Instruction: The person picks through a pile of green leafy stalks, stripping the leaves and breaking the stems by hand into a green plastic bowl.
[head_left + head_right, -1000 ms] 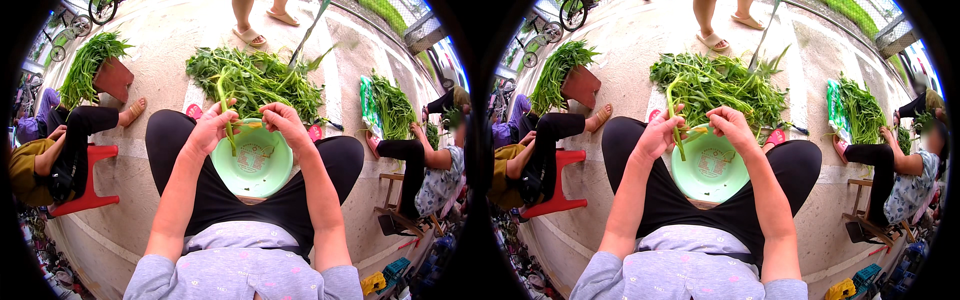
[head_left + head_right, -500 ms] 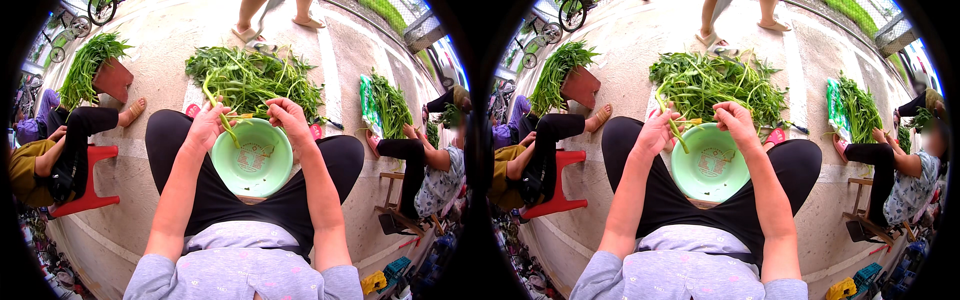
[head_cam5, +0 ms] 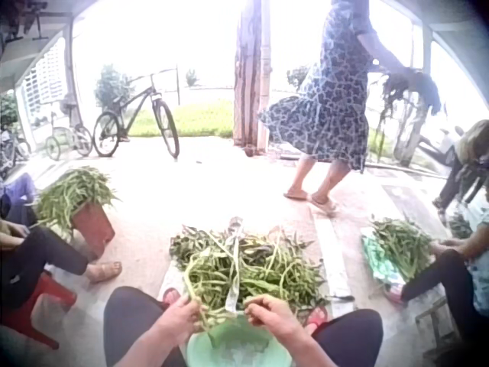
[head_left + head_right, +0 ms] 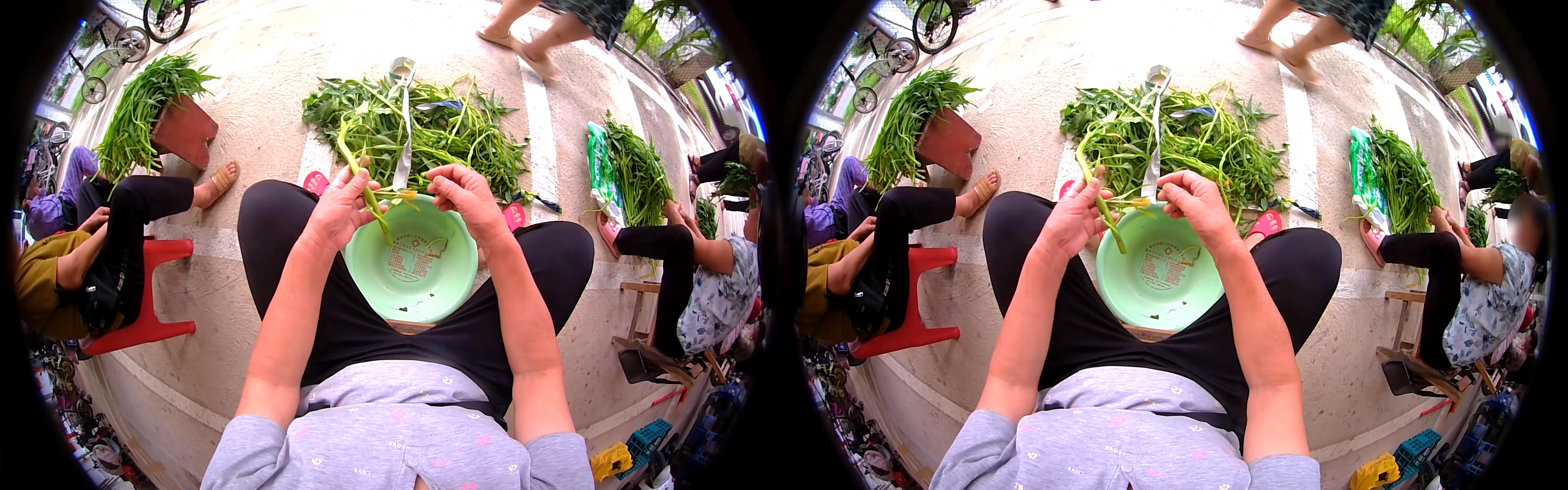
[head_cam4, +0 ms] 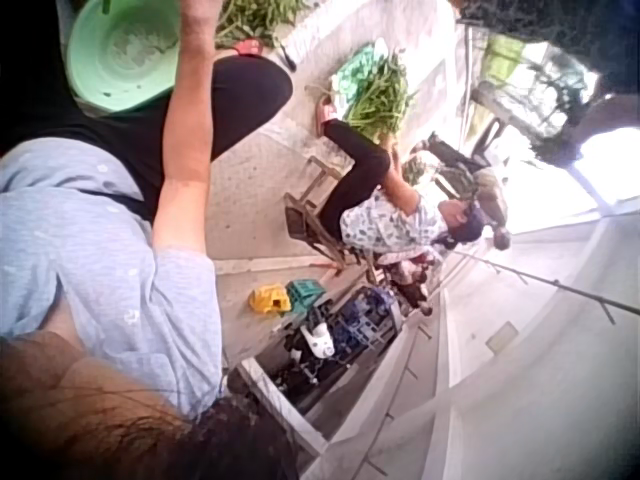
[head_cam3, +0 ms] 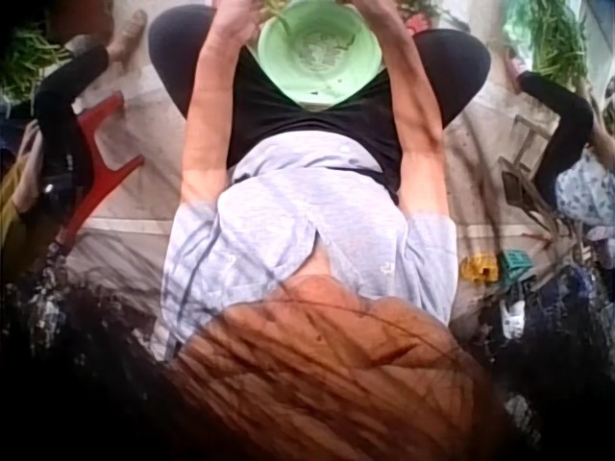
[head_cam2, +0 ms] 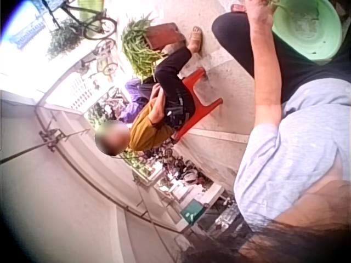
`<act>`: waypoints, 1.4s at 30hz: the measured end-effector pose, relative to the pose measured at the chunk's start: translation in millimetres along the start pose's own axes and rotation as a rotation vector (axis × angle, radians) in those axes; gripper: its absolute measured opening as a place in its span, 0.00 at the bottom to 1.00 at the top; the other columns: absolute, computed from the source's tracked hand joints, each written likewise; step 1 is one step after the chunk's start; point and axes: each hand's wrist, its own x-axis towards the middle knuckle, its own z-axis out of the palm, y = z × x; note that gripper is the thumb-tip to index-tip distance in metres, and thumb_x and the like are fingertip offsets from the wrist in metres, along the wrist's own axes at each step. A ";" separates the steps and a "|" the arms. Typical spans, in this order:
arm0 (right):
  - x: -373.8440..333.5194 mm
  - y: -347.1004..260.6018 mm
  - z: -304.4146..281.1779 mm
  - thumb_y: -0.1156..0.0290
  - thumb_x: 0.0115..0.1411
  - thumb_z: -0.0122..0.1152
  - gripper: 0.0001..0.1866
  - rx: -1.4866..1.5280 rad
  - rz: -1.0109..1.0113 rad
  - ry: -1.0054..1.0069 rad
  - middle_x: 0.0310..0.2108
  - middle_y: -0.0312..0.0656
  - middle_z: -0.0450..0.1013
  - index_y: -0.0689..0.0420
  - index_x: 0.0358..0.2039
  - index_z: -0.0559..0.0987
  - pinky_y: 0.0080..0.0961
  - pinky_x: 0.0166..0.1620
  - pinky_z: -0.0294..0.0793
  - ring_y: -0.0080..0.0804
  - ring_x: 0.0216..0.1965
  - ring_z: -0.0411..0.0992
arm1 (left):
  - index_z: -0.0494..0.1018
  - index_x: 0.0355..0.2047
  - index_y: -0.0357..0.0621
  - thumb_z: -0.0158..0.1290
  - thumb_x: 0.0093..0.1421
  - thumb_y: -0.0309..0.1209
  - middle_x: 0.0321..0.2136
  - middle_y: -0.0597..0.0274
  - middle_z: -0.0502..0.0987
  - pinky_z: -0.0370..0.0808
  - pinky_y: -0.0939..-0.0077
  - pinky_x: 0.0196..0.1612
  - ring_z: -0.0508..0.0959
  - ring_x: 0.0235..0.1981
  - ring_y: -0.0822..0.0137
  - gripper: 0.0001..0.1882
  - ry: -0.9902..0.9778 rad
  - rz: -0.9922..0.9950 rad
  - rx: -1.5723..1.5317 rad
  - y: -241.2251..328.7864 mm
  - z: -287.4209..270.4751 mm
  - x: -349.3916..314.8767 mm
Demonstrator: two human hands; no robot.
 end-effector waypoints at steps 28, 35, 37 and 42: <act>-0.3 5.3 8.8 0.67 0.54 0.56 0.09 -0.220 -0.066 -0.123 0.21 0.32 0.68 0.61 0.29 0.74 0.15 0.24 0.65 0.17 0.20 0.64 | 0.63 0.49 0.45 0.47 0.61 0.39 0.33 0.67 0.71 0.74 0.73 0.36 0.74 0.34 0.70 0.19 -0.125 -0.034 0.032 -3.7 -3.7 -0.6; -0.1 7.3 10.6 0.67 0.55 0.55 0.08 -0.313 -0.076 -0.110 0.21 0.30 0.68 0.59 0.30 0.74 0.13 0.25 0.63 0.15 0.21 0.63 | 0.62 0.47 0.43 0.50 0.57 0.26 0.36 0.63 0.71 0.76 0.73 0.38 0.75 0.34 0.69 0.17 -0.110 -0.120 0.199 -21.8 -15.3 -3.8; 1.2 10.7 10.7 0.67 0.55 0.55 0.08 -0.296 -0.062 -0.127 0.22 0.31 0.68 0.59 0.30 0.74 0.14 0.25 0.64 0.15 0.21 0.63 | 0.61 0.49 0.43 0.50 0.57 0.26 0.37 0.63 0.71 0.77 0.70 0.37 0.75 0.33 0.69 0.19 -0.044 -0.166 0.225 -20.5 -5.0 -14.2; 1.3 9.8 9.5 0.69 0.55 0.55 0.08 -0.294 -0.048 -0.113 0.23 0.31 0.69 0.59 0.32 0.74 0.14 0.26 0.64 0.15 0.22 0.64 | 0.57 0.55 0.46 0.47 0.59 0.24 0.36 0.65 0.71 0.78 0.67 0.37 0.74 0.32 0.73 0.24 -0.097 -0.078 0.209 -17.5 -3.8 -19.5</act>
